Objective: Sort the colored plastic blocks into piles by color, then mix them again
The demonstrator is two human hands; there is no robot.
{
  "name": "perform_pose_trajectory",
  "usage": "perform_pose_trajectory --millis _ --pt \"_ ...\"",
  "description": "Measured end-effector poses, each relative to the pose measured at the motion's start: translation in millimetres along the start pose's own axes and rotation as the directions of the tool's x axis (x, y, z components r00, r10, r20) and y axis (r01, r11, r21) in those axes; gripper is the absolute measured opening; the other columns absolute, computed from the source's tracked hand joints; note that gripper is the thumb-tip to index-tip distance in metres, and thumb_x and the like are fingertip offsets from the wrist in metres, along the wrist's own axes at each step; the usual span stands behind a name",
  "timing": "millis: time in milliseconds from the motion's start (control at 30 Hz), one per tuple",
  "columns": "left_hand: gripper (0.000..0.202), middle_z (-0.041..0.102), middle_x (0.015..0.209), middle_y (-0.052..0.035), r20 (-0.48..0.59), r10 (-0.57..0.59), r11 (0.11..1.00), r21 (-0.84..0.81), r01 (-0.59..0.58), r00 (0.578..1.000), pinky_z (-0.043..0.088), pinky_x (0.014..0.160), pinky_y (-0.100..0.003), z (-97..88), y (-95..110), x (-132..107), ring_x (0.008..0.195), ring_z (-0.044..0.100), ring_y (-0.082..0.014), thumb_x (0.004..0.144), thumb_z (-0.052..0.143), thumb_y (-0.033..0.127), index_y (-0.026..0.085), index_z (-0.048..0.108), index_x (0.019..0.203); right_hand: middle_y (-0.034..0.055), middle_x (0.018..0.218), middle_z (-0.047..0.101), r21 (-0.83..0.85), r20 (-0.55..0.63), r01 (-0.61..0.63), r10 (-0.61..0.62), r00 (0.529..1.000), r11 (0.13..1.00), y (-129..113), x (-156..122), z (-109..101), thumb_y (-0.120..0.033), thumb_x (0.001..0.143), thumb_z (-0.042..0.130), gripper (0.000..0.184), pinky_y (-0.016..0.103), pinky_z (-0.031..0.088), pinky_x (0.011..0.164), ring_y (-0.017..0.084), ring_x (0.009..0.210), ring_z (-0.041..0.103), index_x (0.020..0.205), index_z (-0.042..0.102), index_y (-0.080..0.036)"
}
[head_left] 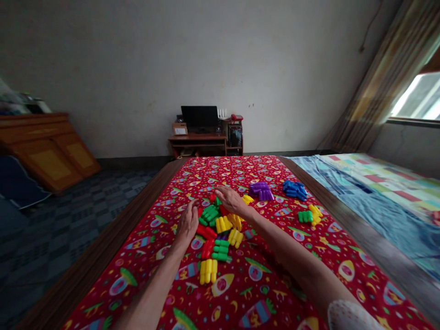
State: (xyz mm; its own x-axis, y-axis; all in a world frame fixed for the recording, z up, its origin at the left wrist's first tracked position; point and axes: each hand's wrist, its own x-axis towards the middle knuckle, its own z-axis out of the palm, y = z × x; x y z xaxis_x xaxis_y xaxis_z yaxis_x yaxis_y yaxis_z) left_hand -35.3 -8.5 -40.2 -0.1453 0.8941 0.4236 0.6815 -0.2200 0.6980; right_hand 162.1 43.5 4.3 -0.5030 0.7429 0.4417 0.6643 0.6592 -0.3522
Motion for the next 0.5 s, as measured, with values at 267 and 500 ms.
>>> perform_pose_trajectory --millis 267,500 --pt "0.041 0.069 0.112 -0.0127 0.027 0.002 0.999 -0.048 -0.001 1.000 0.052 0.094 -0.042 1.1 -2.0 0.4 0.105 0.066 -0.0239 0.092 0.030 0.032 0.017 0.055 0.120 0.0076 0.094 0.067 -0.066 0.242 0.011 0.005 0.970 0.998 16.8 45.5 17.4 -0.044 0.099 0.040 0.040 0.027 0.042 0.086 0.017 0.092 0.060 0.103 0.068 -0.016" --pt "0.038 0.069 0.113 -0.0115 0.026 -0.010 0.999 -0.036 0.011 1.000 0.051 0.095 -0.042 1.6 -3.7 2.8 0.107 0.065 -0.0234 0.090 0.031 0.029 0.018 0.057 0.116 -0.0002 0.064 0.054 0.100 0.188 0.016 -0.035 0.982 0.995 14.8 -2.3 -17.1 -0.045 0.101 0.026 0.052 0.022 0.036 0.060 0.011 0.060 0.048 0.079 0.062 -0.015"
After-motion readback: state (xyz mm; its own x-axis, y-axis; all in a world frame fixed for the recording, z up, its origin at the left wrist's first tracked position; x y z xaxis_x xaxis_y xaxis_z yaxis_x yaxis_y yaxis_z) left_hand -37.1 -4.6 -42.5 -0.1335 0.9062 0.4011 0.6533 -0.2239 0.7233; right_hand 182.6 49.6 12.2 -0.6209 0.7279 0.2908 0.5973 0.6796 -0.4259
